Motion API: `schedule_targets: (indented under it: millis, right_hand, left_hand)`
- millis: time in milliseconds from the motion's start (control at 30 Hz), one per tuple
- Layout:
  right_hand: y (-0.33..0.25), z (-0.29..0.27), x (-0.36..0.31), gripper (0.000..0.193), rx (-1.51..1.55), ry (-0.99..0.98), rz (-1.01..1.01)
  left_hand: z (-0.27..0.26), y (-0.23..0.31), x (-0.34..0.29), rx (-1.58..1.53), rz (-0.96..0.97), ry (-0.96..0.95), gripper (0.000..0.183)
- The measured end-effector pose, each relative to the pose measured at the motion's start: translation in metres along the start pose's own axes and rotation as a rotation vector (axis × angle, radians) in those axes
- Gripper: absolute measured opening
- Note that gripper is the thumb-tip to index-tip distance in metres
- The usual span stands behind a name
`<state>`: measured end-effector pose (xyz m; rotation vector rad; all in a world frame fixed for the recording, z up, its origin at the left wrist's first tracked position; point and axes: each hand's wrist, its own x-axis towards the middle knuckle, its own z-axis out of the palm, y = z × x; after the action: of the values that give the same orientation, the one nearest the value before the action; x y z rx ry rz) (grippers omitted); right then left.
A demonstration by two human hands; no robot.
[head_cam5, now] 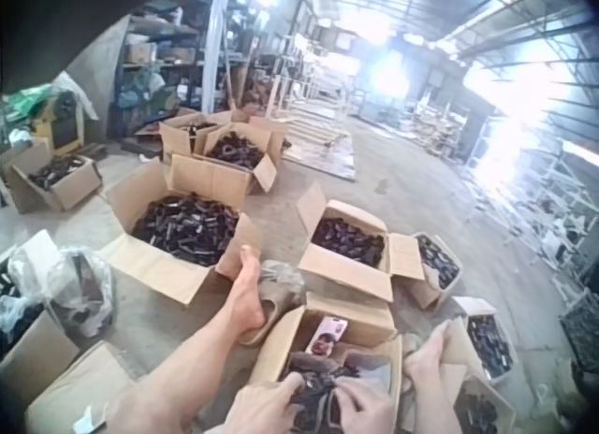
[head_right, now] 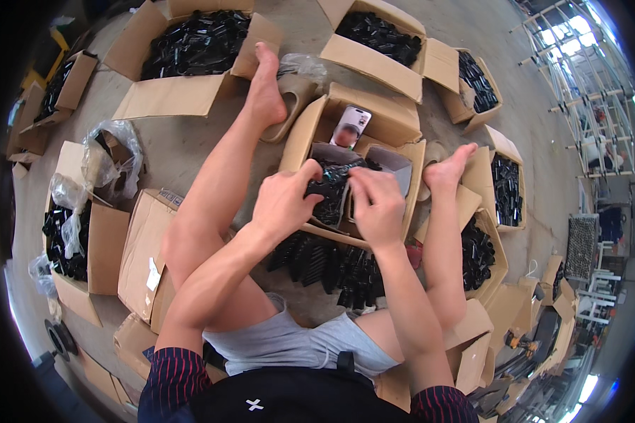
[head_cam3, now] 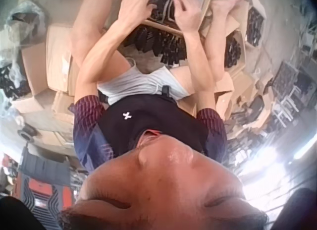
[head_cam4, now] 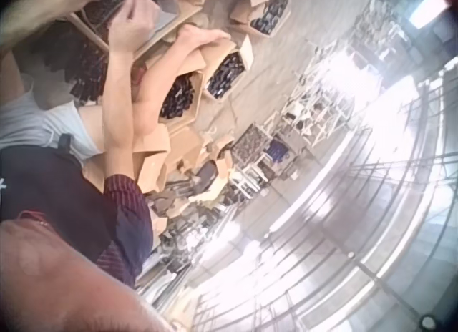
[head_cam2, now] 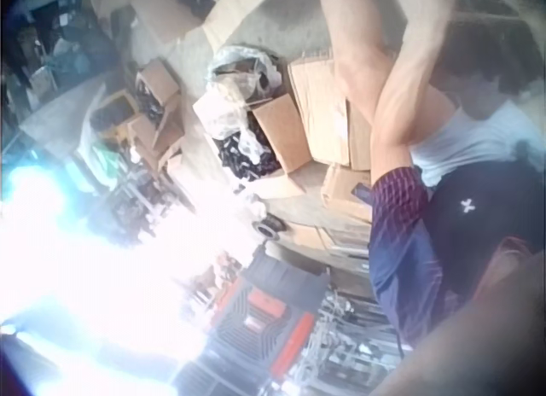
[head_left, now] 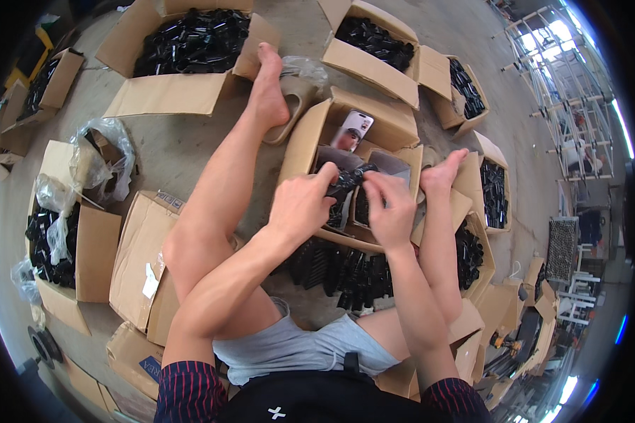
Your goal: The person assembles metal components by picking a black metal bracket, inserting a smaller plastic or metal part into a slot, and then sliding a long black tube or rod through the assembly.
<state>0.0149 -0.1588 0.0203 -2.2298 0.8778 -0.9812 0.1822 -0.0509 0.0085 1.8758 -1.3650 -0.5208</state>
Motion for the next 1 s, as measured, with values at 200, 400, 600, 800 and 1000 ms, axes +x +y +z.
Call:
schedule_targets:
  millis: [200, 400, 600, 800, 1000]
  right_hand:
    - [0.096, -0.034, -0.02, 0.017, -0.5, 0.007, 0.41]
    - [0.133, -0.005, -0.031, 0.017, -0.361, -0.209, 0.435]
    - [0.17, 0.02, -0.036, 0.023, -0.39, -0.396, 0.612]
    - [0.174, 0.029, -0.037, 0.019, -0.419, -0.392, 0.525]
    - [0.174, 0.028, -0.039, 0.015, -0.418, -0.363, 0.407]
  left_hand:
    - [-0.014, -0.003, 0.006, -0.259, -0.251, 0.077, 0.036]
    - [-0.004, -0.023, 0.015, -0.886, -0.449, 0.084, 0.031]
    - [-0.001, -0.026, 0.013, -1.235, -0.651, 0.09, 0.03]
    - [0.006, -0.033, 0.014, -1.342, -0.683, 0.06, 0.021]
    - [0.01, -0.027, 0.012, -1.526, -0.611, -0.049, 0.021]
